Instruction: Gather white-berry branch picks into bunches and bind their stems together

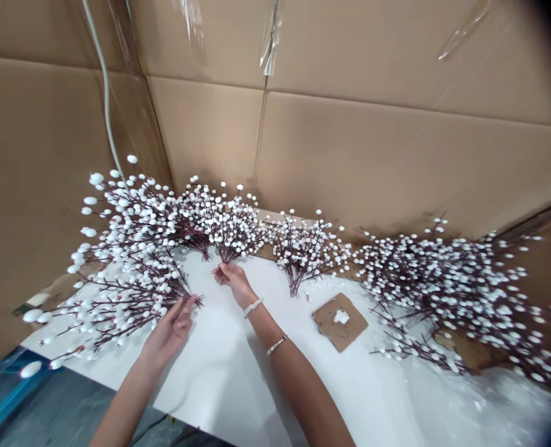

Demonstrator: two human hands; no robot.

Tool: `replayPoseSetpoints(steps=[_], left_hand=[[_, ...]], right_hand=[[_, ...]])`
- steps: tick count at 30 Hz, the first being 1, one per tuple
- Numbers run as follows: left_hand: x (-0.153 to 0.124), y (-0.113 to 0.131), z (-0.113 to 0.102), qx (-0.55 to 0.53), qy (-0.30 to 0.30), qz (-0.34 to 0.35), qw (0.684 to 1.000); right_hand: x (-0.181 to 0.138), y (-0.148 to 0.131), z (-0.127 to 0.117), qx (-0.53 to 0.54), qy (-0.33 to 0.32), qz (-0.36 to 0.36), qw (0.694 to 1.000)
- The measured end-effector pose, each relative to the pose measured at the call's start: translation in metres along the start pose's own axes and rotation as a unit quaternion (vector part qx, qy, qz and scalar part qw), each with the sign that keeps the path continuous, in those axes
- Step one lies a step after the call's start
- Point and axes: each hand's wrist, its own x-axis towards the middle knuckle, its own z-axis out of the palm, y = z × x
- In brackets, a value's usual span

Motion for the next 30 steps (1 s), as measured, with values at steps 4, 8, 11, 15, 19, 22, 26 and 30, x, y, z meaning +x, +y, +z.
replayPoseSetpoints(steps=[4, 8, 11, 15, 19, 22, 26, 30], left_hand=[[0.008, -0.004, 0.007, -0.011, -0.012, 0.010, 1.000], [0.010, -0.005, 0.004, -0.002, -0.002, 0.041, 0.999], [0.010, 0.001, -0.003, 0.015, 0.014, 0.056, 0.998], [0.011, 0.016, -0.010, 0.044, 0.025, 0.052, 0.997], [0.015, 0.027, -0.006, 0.061, 0.020, 0.036, 0.997], [0.021, 0.028, 0.000, 0.061, 0.010, 0.029, 0.998], [0.025, 0.026, 0.005, 0.062, 0.013, 0.031, 0.997], [0.015, 0.023, 0.005, 0.063, 0.018, 0.034, 0.997]], right_hand=[[-0.002, 0.001, -0.001, 0.002, -0.008, -0.010, 1.000], [-0.002, 0.001, -0.003, -0.002, -0.007, -0.014, 1.000], [-0.001, 0.001, -0.003, -0.009, -0.004, -0.015, 1.000], [0.000, 0.002, 0.000, -0.030, 0.002, -0.011, 1.000], [0.006, 0.002, 0.002, -0.080, 0.020, 0.013, 0.997], [0.013, 0.001, 0.002, -0.138, 0.031, 0.039, 0.989], [0.015, -0.005, 0.004, -0.216, 0.051, 0.049, 0.974], [-0.003, -0.017, 0.002, -0.264, 0.067, 0.015, 0.962]])
